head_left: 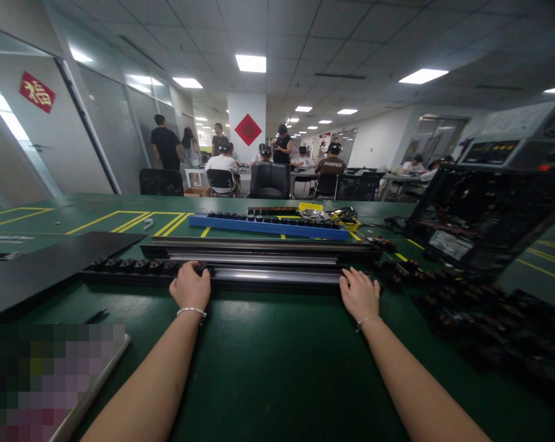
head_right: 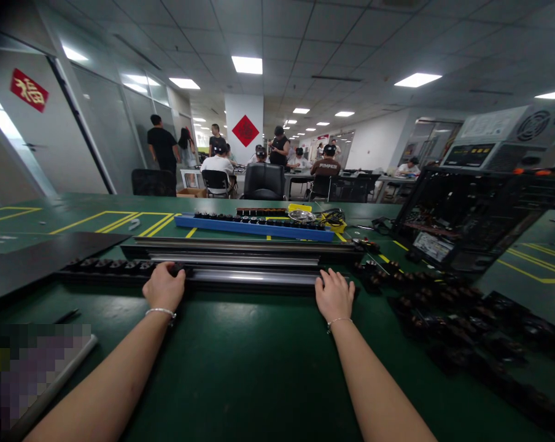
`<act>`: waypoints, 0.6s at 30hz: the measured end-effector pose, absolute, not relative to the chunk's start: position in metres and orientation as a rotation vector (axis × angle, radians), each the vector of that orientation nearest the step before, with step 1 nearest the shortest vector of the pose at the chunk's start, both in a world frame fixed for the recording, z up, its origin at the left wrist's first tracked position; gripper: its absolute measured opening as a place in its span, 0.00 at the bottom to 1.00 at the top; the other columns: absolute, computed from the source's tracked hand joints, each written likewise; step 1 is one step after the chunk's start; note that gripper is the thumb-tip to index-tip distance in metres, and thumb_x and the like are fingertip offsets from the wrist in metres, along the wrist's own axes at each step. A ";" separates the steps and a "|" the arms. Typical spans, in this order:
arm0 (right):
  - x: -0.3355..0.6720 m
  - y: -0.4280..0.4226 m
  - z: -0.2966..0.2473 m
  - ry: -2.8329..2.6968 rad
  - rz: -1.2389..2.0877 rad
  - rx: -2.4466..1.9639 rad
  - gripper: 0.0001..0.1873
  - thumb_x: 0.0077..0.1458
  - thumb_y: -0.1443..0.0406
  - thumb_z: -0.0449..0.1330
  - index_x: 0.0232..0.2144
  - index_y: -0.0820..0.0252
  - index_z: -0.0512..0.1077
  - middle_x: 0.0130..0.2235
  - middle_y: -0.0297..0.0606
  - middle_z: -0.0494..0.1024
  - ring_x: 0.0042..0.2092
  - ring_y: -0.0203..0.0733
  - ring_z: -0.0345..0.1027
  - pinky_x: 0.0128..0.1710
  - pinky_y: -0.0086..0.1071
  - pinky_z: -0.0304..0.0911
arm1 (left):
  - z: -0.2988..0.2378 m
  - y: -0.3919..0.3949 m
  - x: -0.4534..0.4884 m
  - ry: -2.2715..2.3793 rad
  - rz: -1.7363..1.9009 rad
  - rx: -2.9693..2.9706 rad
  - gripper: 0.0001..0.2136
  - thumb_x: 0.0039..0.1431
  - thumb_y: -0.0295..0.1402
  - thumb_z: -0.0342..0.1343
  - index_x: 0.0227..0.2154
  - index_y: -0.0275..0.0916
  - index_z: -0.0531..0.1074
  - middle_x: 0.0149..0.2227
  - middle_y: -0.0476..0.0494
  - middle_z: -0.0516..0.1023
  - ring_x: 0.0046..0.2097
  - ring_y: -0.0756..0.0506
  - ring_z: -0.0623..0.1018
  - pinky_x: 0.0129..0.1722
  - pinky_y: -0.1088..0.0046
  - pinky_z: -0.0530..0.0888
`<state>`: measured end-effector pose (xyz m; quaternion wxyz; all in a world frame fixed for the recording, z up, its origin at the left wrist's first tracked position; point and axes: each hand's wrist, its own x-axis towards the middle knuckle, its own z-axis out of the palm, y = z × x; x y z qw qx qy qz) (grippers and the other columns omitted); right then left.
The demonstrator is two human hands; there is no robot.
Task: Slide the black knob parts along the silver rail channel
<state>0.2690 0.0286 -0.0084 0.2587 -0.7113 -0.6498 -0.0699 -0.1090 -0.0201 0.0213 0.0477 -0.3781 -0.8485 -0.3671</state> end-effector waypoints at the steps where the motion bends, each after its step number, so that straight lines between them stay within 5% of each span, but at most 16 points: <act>1: 0.270 0.029 -0.010 -1.769 -0.202 -1.903 0.26 0.59 0.57 0.40 0.51 0.57 0.69 0.57 0.43 0.67 0.59 0.50 0.53 0.58 0.55 0.41 | 0.022 -0.020 -0.109 -2.592 -1.127 -1.149 0.13 0.56 0.35 0.49 0.44 0.40 0.67 0.47 0.40 0.74 0.51 0.41 0.71 0.53 0.61 0.61; 18: 0.259 0.020 -0.013 -1.955 -0.199 -1.474 0.12 0.53 0.58 0.52 0.35 0.56 0.71 0.50 0.41 0.72 0.56 0.48 0.58 0.57 0.54 0.43 | 0.012 -0.017 -0.102 -2.578 -1.016 -1.265 0.18 0.55 0.39 0.48 0.48 0.38 0.65 0.50 0.35 0.72 0.52 0.38 0.70 0.55 0.53 0.57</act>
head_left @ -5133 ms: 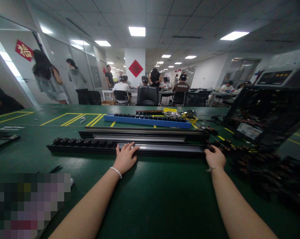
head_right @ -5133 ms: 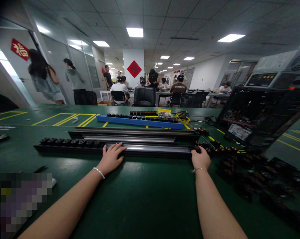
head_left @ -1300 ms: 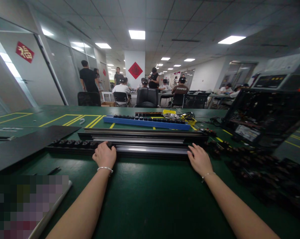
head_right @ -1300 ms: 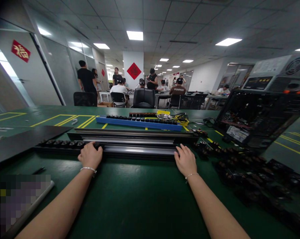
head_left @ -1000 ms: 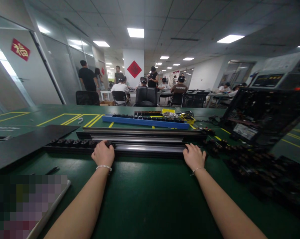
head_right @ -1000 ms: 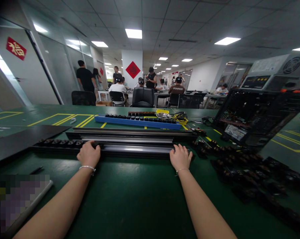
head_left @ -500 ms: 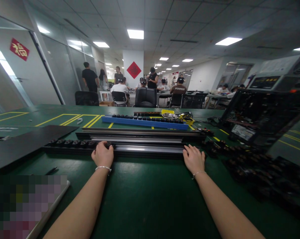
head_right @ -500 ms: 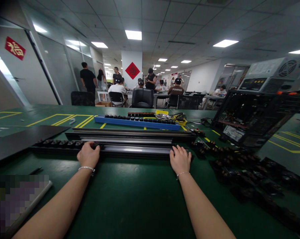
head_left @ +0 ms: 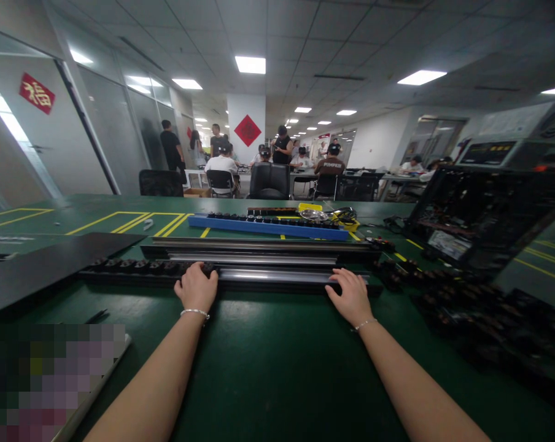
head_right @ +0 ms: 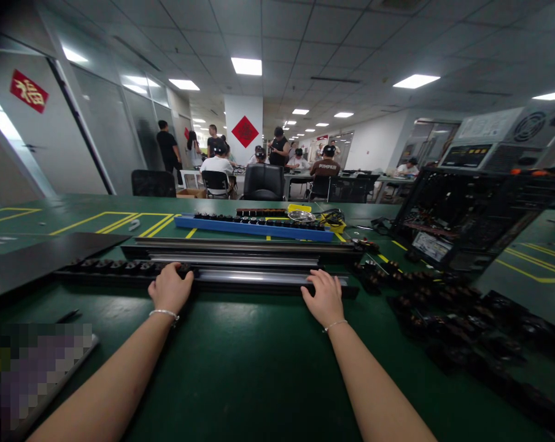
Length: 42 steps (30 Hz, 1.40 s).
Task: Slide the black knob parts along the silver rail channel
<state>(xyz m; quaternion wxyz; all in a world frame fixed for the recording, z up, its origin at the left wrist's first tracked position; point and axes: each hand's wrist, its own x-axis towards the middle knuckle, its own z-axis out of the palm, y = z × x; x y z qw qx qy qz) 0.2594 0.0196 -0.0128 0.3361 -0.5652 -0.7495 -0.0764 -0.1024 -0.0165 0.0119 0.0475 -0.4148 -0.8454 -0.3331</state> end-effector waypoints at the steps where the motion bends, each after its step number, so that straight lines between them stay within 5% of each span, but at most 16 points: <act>1: 0.260 0.020 -0.013 -1.955 -0.200 -1.473 0.12 0.53 0.58 0.52 0.34 0.56 0.71 0.49 0.41 0.72 0.56 0.48 0.58 0.57 0.54 0.44 | 0.011 -0.017 -0.102 -2.583 -0.991 -1.267 0.19 0.55 0.39 0.47 0.49 0.37 0.65 0.51 0.34 0.72 0.53 0.37 0.69 0.55 0.52 0.57; 17: 0.262 0.019 -0.010 -2.031 -0.217 -1.457 0.14 0.55 0.57 0.49 0.33 0.56 0.72 0.43 0.41 0.76 0.47 0.47 0.66 0.52 0.46 0.52 | 0.011 -0.016 -0.101 -2.579 -1.061 -1.321 0.18 0.54 0.38 0.49 0.48 0.41 0.66 0.50 0.39 0.74 0.52 0.38 0.70 0.57 0.50 0.53; 42: 0.262 0.020 -0.012 -2.015 -0.206 -1.478 0.13 0.56 0.57 0.50 0.33 0.57 0.71 0.42 0.41 0.77 0.47 0.47 0.66 0.54 0.48 0.48 | 0.007 -0.015 -0.104 -2.551 -1.116 -1.403 0.16 0.53 0.43 0.51 0.42 0.45 0.70 0.43 0.42 0.78 0.49 0.39 0.72 0.58 0.47 0.49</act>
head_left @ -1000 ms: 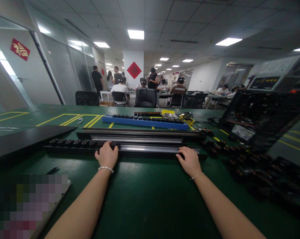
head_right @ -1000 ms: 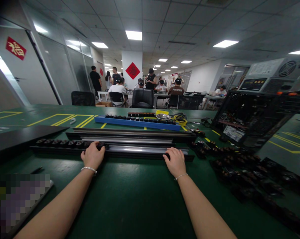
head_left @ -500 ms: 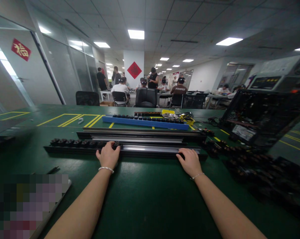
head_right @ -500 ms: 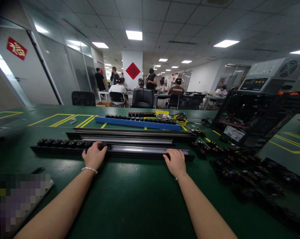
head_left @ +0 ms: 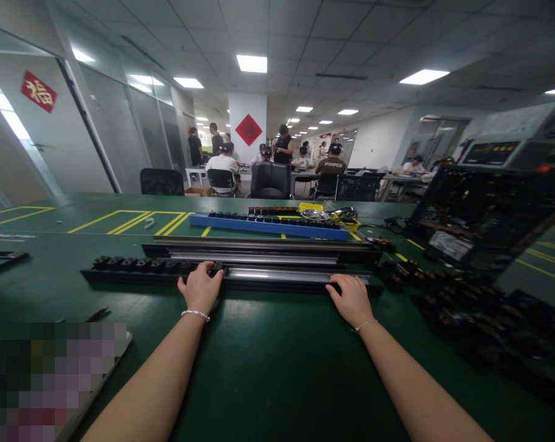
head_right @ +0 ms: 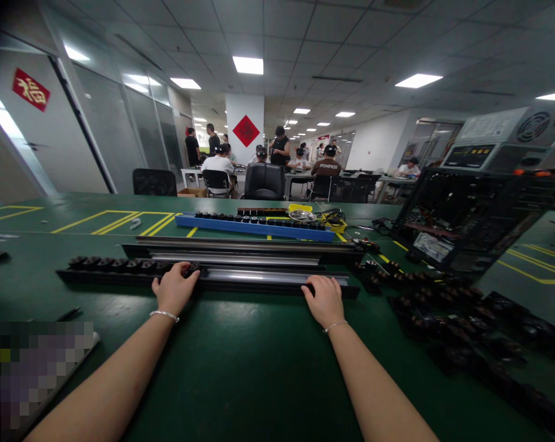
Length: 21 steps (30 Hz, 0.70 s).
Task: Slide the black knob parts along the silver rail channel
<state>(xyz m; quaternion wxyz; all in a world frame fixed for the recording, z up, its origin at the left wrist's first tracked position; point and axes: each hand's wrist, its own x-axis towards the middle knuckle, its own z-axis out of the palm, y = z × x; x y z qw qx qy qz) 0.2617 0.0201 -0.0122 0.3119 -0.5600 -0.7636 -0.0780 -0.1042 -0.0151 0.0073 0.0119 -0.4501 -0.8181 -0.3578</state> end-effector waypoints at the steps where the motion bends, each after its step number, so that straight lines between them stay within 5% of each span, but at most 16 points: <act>1: 0.262 0.020 -0.012 -2.014 -0.199 -1.478 0.13 0.56 0.57 0.50 0.34 0.57 0.71 0.43 0.40 0.76 0.47 0.47 0.66 0.55 0.48 0.47 | 0.007 -0.015 -0.104 -2.553 -1.119 -1.404 0.16 0.53 0.43 0.51 0.42 0.45 0.70 0.43 0.42 0.78 0.49 0.39 0.72 0.58 0.47 0.49; 21: 0.260 0.020 -0.014 -2.001 -0.201 -1.467 0.13 0.56 0.58 0.50 0.33 0.57 0.71 0.41 0.39 0.77 0.45 0.45 0.67 0.55 0.48 0.46 | 0.011 -0.018 -0.100 -2.512 -1.033 -1.504 0.16 0.54 0.44 0.50 0.42 0.44 0.71 0.40 0.42 0.79 0.47 0.39 0.74 0.58 0.49 0.50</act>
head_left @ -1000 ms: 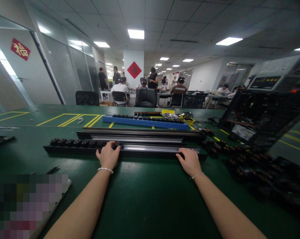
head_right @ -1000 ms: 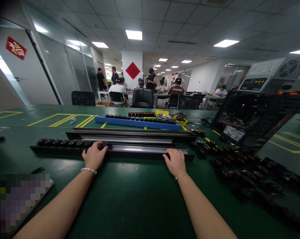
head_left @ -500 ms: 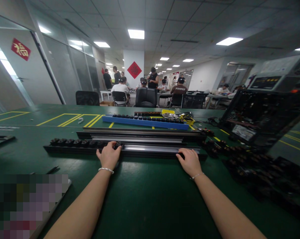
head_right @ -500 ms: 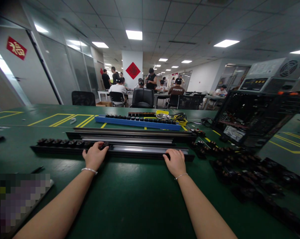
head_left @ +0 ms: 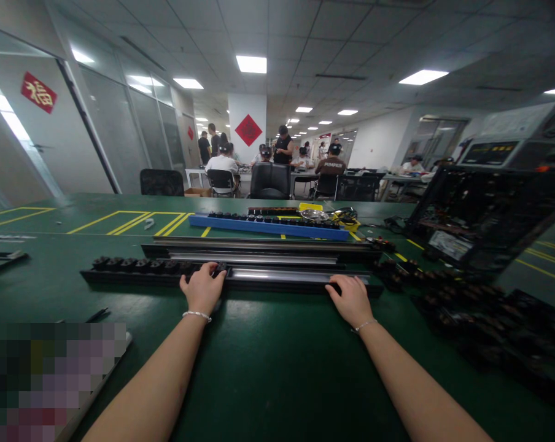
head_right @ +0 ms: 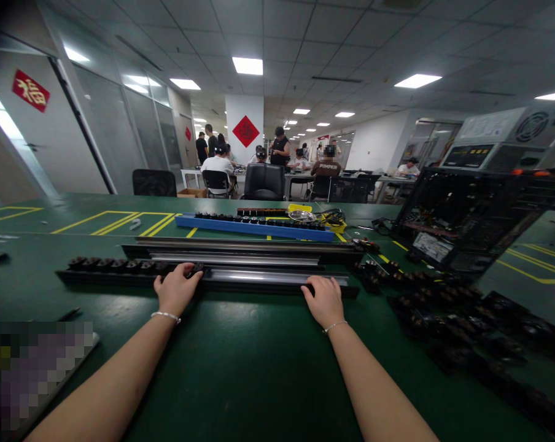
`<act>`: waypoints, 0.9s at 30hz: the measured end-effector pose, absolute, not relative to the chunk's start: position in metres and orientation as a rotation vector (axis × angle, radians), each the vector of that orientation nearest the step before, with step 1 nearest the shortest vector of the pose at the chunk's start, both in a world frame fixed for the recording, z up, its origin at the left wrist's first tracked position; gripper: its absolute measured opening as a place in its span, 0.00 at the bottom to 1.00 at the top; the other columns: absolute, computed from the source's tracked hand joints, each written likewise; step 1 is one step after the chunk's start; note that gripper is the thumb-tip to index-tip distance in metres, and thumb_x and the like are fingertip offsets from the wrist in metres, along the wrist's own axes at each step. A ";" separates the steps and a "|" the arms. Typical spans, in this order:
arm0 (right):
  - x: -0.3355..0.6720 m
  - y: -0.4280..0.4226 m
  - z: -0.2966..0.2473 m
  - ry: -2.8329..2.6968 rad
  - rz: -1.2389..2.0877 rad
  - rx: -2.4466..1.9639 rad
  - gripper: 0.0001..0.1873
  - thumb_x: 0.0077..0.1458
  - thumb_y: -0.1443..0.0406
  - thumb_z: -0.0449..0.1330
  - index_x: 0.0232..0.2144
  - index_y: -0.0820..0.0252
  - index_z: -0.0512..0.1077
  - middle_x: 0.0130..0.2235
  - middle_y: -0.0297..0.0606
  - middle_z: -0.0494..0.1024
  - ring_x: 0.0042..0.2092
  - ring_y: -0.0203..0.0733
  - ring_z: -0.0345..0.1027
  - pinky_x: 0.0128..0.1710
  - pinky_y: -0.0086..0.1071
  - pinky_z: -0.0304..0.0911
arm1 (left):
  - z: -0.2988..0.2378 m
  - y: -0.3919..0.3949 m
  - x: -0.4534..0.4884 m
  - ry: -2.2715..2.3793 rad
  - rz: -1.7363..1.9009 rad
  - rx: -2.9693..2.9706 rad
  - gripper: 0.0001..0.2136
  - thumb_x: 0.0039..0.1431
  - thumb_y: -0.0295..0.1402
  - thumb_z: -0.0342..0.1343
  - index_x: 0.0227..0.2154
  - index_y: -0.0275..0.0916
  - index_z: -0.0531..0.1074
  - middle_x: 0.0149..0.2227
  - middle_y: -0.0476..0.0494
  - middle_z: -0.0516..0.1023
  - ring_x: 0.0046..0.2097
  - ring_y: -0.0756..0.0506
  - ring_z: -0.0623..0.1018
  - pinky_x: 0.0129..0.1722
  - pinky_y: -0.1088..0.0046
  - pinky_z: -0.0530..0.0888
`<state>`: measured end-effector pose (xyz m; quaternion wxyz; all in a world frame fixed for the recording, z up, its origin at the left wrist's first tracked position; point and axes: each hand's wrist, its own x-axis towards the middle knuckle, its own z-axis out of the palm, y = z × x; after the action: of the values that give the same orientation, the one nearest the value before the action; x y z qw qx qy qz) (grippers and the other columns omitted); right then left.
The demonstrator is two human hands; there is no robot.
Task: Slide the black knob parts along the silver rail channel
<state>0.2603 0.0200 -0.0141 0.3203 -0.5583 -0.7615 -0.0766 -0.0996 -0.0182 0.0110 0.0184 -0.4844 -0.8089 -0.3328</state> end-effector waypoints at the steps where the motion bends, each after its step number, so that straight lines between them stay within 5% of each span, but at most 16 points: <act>1: 0.260 0.020 -0.014 -2.000 -0.202 -1.466 0.13 0.56 0.58 0.50 0.33 0.57 0.71 0.41 0.39 0.77 0.45 0.45 0.67 0.55 0.48 0.46 | 0.011 -0.018 -0.099 -2.509 -1.029 -1.513 0.16 0.53 0.44 0.50 0.41 0.44 0.72 0.39 0.42 0.79 0.47 0.39 0.74 0.58 0.49 0.50; 27: 0.261 0.020 -0.014 -1.998 -0.203 -1.466 0.13 0.56 0.58 0.49 0.33 0.57 0.70 0.41 0.39 0.77 0.44 0.45 0.67 0.55 0.49 0.46 | 0.012 -0.018 -0.092 -2.459 -1.004 -1.599 0.14 0.54 0.44 0.51 0.40 0.45 0.72 0.39 0.44 0.79 0.47 0.40 0.74 0.59 0.45 0.47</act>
<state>0.2607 0.0204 -0.0145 0.3217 -0.5582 -0.7609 -0.0773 -0.0916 -0.0181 0.0121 0.0206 -0.5155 -0.7931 -0.3237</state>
